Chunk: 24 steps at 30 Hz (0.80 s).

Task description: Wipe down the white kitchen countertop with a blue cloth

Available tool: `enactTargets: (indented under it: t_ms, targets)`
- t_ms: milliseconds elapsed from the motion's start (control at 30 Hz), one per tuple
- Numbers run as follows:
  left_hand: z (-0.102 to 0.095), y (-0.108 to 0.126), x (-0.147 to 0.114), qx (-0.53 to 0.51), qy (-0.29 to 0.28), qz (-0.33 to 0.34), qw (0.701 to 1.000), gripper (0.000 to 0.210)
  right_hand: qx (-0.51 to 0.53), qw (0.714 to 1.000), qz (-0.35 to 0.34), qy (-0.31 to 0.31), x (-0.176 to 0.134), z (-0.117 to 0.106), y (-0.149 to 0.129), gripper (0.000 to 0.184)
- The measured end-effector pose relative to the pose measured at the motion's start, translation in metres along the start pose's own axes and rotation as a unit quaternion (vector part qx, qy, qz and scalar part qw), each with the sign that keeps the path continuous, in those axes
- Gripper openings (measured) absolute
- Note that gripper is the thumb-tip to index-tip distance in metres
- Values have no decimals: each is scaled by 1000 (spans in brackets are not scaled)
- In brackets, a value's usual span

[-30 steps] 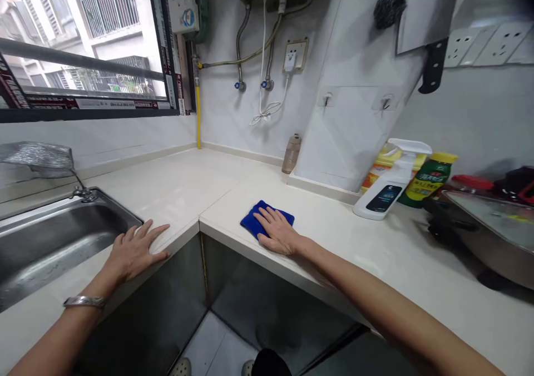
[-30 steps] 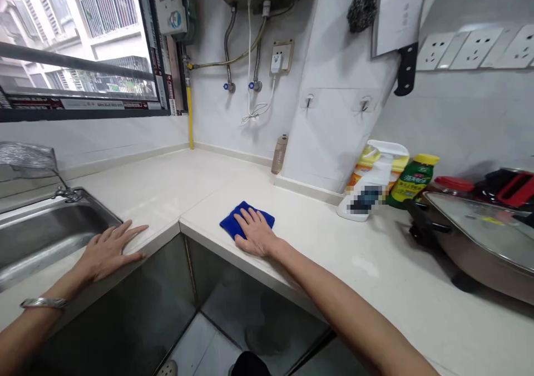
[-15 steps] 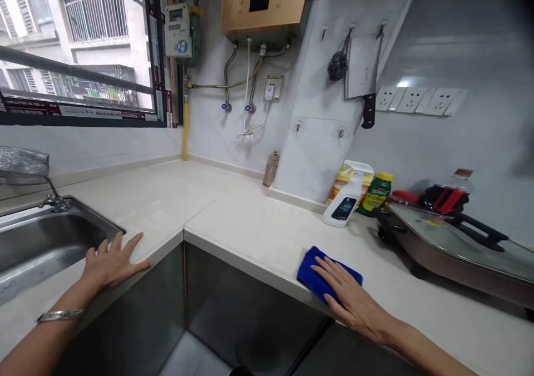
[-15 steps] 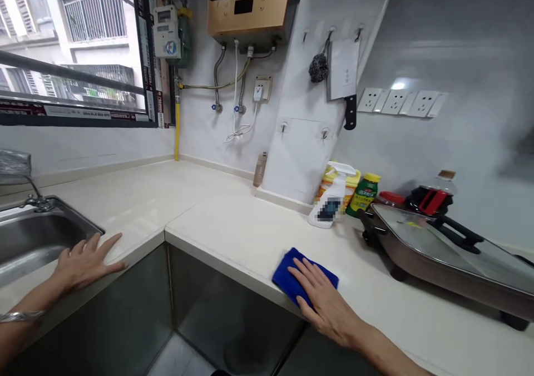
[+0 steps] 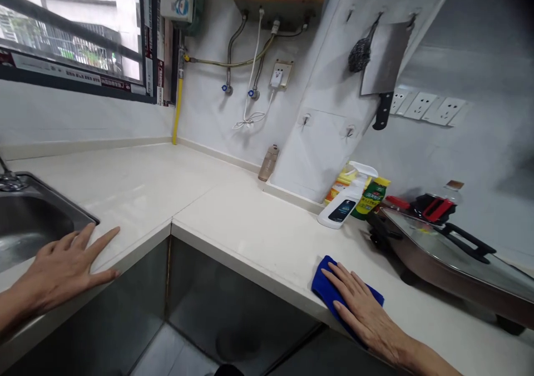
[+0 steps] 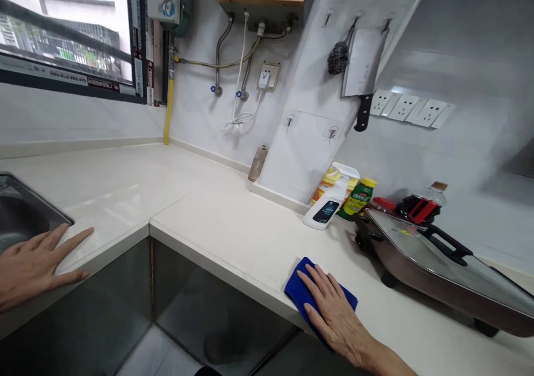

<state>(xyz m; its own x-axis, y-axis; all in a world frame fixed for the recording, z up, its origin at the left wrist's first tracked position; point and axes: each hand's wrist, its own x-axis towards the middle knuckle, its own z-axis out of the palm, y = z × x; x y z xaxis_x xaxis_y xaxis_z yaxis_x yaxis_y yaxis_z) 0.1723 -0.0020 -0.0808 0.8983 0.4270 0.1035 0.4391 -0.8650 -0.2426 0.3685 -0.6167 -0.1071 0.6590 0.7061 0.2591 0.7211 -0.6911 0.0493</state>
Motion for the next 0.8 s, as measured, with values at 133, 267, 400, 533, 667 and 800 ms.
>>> enactTargets:
  t_ms: [133,267,400,533,667,800]
  targets:
    - [13,-3,3,-9,27,-9,1000,83,3,999,-34,-37,24,-4,-9,62]
    - [43,-11,10,-23,83,-8,996,84,3,997,-65,-50,68,1,-29,61]
    - [64,-15,13,-24,135,0,991,81,2,993,-106,-53,124,8,-55,61]
    - [59,-10,9,-39,135,-8,990,82,0,990,-129,-49,191,18,-88,62]
    - [27,0,1,-76,54,-23,995,87,-5,992,-120,-42,258,34,-124,62]
    - [0,9,-5,-103,-3,-26,994,89,-3,994,-98,-40,317,50,-160,61]
